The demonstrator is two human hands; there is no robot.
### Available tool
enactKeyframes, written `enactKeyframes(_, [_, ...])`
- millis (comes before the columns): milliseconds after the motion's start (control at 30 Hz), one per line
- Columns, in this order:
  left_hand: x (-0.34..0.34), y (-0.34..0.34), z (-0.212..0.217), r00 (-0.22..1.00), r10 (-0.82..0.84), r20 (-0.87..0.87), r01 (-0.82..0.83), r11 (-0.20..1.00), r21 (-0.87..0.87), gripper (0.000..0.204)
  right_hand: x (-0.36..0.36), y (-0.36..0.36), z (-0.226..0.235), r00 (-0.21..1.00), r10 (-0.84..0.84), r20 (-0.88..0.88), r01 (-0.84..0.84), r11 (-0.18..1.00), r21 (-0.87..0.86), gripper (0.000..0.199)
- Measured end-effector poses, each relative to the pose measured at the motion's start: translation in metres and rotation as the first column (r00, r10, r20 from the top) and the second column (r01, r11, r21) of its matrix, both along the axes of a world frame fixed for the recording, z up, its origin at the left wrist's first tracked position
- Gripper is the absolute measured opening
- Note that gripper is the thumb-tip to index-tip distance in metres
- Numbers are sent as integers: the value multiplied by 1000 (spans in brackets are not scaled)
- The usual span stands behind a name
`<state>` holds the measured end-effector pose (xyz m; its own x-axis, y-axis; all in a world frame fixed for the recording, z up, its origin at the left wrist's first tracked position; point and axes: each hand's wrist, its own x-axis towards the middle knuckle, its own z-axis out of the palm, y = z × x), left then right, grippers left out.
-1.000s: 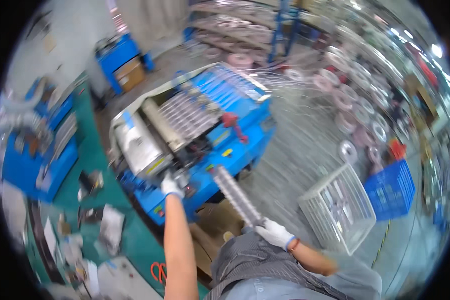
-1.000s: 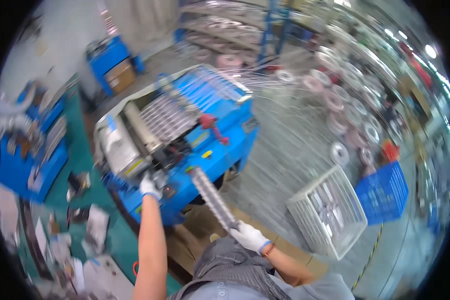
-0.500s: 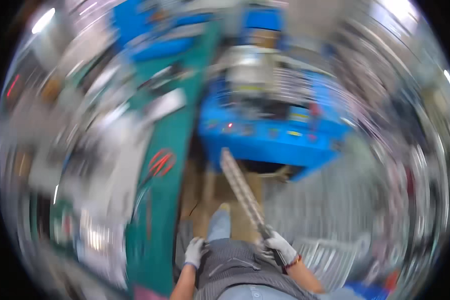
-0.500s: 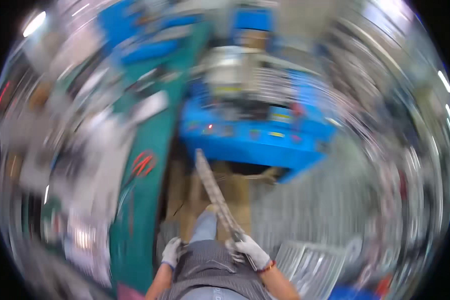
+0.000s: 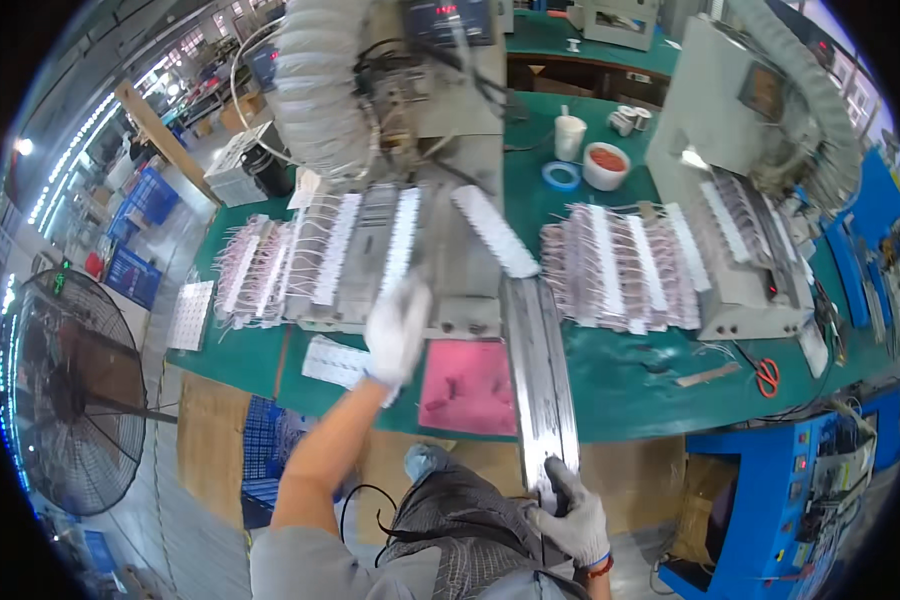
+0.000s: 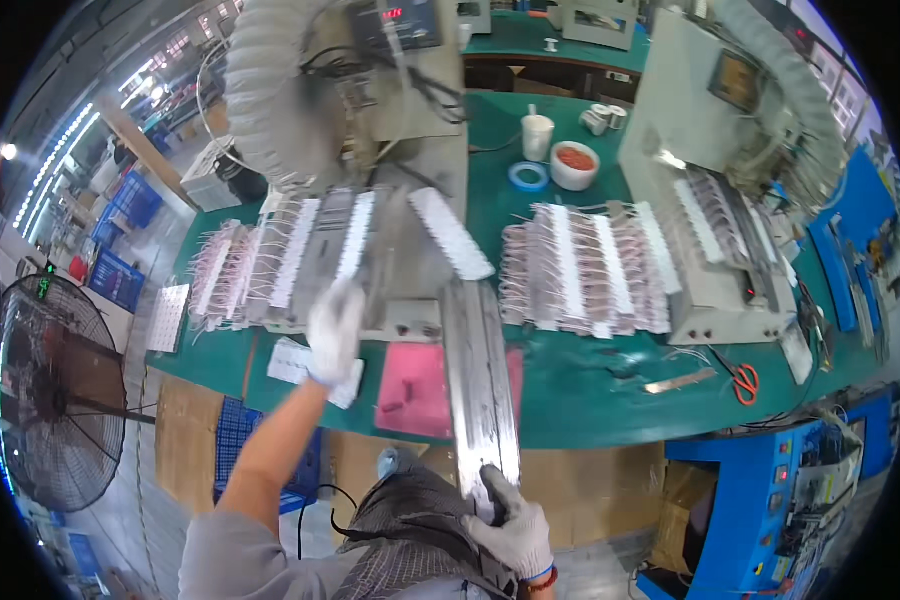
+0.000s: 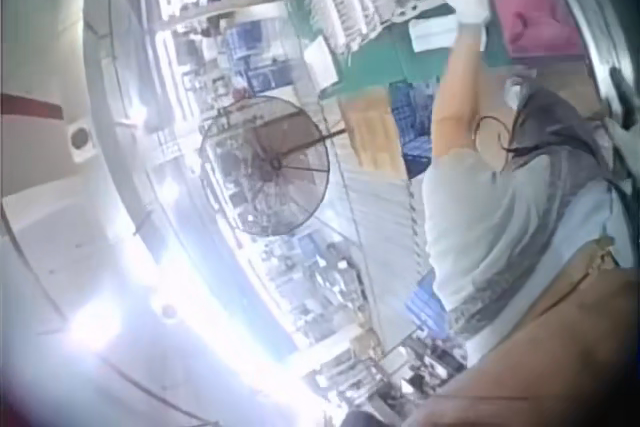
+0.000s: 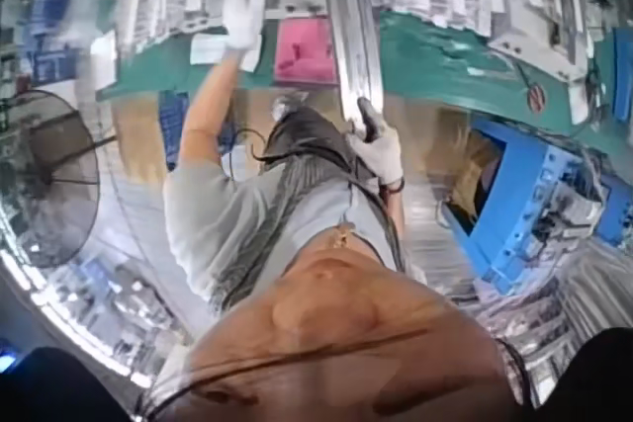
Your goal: The recorder is feeding LED strips into an assembly machine and moving processed parts into crates.
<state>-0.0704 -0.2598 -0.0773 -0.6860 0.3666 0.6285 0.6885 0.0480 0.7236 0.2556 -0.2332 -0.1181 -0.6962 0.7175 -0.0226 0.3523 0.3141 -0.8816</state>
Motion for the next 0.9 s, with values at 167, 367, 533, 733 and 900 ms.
enactKeyframes(167, [-250, -3, 36, 672, 59, -738, -588, 648, -483, 27, -177, -18, 50, 974, 86, 208, -122, 978, 167, 67])
enactKeyframes(367, [-312, 13, 29, 784, -152, -601, -335, 713, -616, 26, -330, -22, 63, 975, -45, 219, -14, 966, 258, 65])
enactKeyframes(533, [-336, 10, 21, 749, -141, -647, -236, 856, -460, 24, -398, -48, 47, 980, -165, 109, 142, 971, 195, 66])
enactKeyframes(733, [-348, 11, 16, 781, -201, -591, -218, 799, -560, 32, -414, -36, 19, 963, -98, 250, 40, 973, 228, 67])
enactKeyframes(900, [-342, 15, 27, 789, -219, -575, -206, 786, -583, 34, -417, -30, 28, 924, -94, 370, 49, 990, 130, 70])
